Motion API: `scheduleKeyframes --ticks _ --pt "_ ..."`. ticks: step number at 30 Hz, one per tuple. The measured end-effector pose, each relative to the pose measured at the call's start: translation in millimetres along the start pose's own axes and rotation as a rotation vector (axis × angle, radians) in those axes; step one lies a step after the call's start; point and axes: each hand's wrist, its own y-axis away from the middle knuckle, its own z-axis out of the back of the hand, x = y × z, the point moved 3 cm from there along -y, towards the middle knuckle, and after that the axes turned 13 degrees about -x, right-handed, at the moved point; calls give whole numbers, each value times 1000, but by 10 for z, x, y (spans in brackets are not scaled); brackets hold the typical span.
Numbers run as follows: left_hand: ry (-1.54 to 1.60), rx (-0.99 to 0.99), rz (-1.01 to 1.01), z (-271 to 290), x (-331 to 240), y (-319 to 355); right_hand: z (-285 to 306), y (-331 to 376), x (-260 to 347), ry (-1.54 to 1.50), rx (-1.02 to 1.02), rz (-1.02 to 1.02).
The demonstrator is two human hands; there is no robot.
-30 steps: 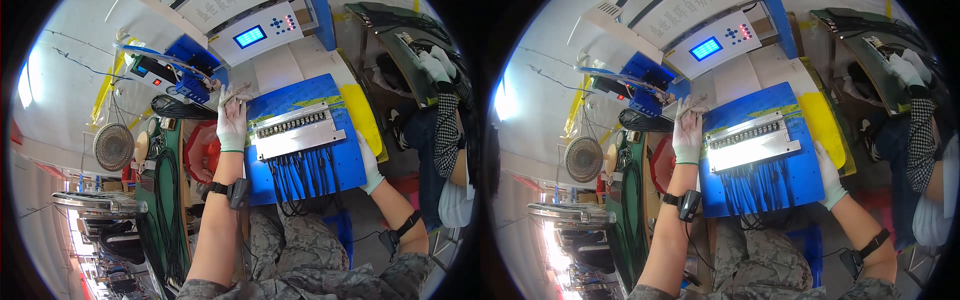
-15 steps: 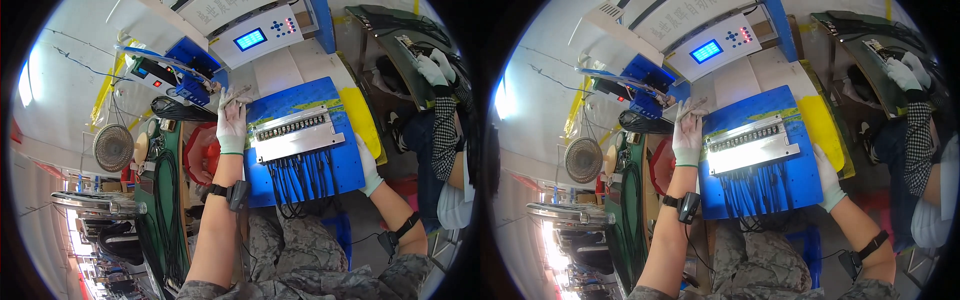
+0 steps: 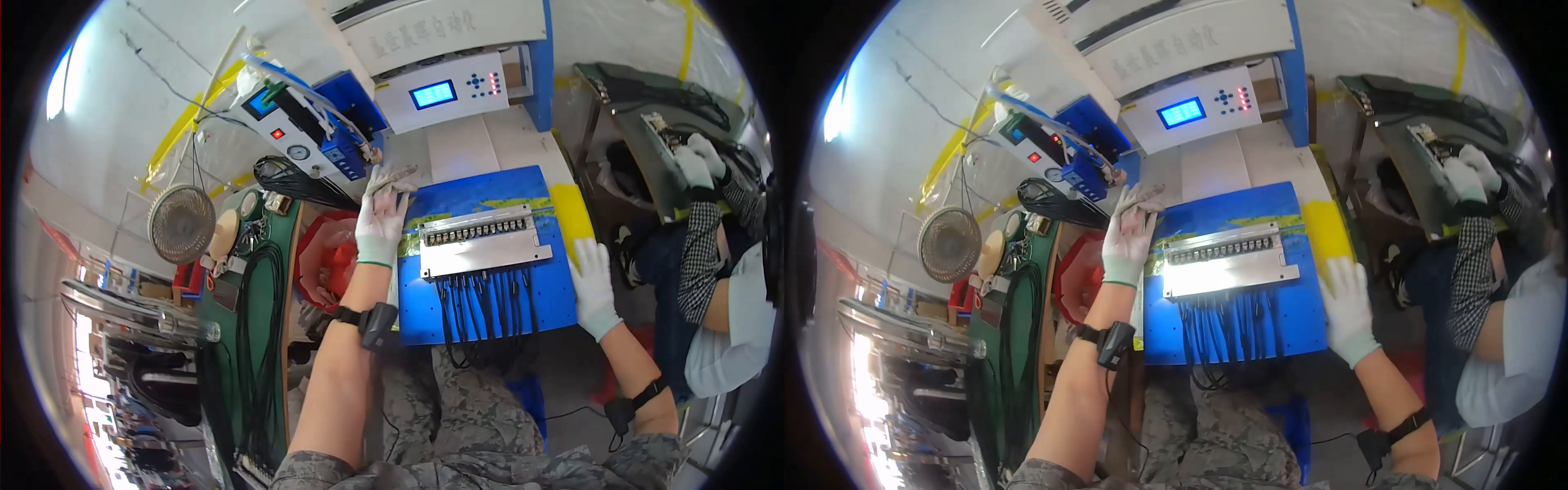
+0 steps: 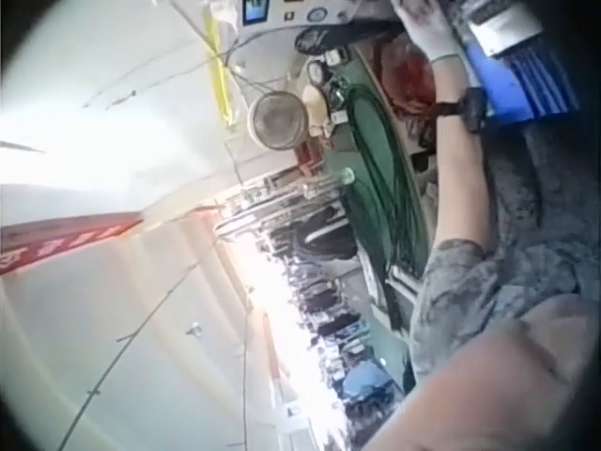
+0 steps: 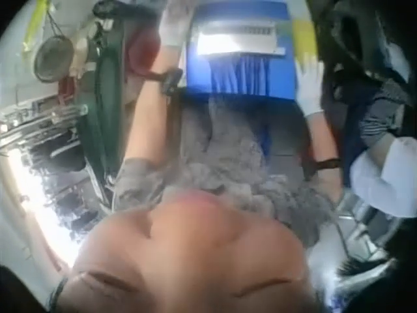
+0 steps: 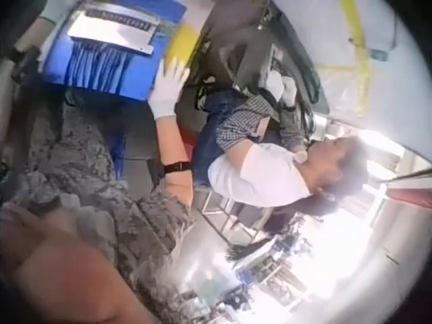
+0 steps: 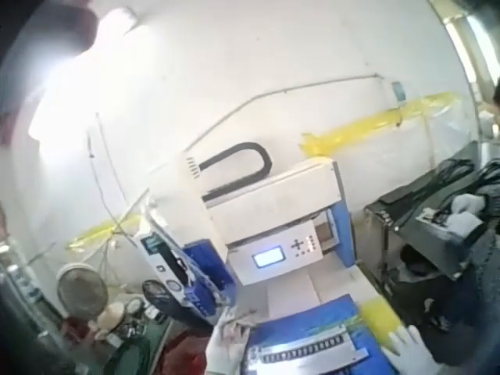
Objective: Sorting bundles of electrical wires and testing them using an automatic continuity testing machine.
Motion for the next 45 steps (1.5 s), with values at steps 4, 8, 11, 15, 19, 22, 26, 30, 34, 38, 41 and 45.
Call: scheduleKeyframes --ticks 4,8,11,15,19,22,26,30,34,38,41,45 --pt "23 35 11 55 -381 445 276 175 392 1400 -57 634" --pt "-105 63 -65 233 -610 1117 414 160 227 1316 -73 471" --pt "-112 -67 -144 510 -750 1721 398 160 202 1326 -57 458" --pt "-104 -232 -210 797 -753 2458 326 179 197 1288 -70 380" --pt "62 -315 -62 951 -570 2783 427 204 4 1025 -130 350" --pt "39 -259 -9 1007 -580 2762 517 372 -200 905 -266 461" --pt "-117 -87 -94 834 -970 2462 329 1008 -262 660 -561 239" --pt "-338 215 -259 798 -1690 1703 -311 1772 -624 606 -284 -112" --pt "-291 180 -402 677 -2201 1006 -722 2105 -757 688 6 -239" --pt "-80 -51 -508 986 -2562 262 -877 2147 -776 674 148 -331" --pt "-128 -314 -508 1142 -2449 27 -923 2125 -771 752 201 -398" --pt "-419 -621 -554 1249 -2161 8 -976 2098 -803 813 258 -434"
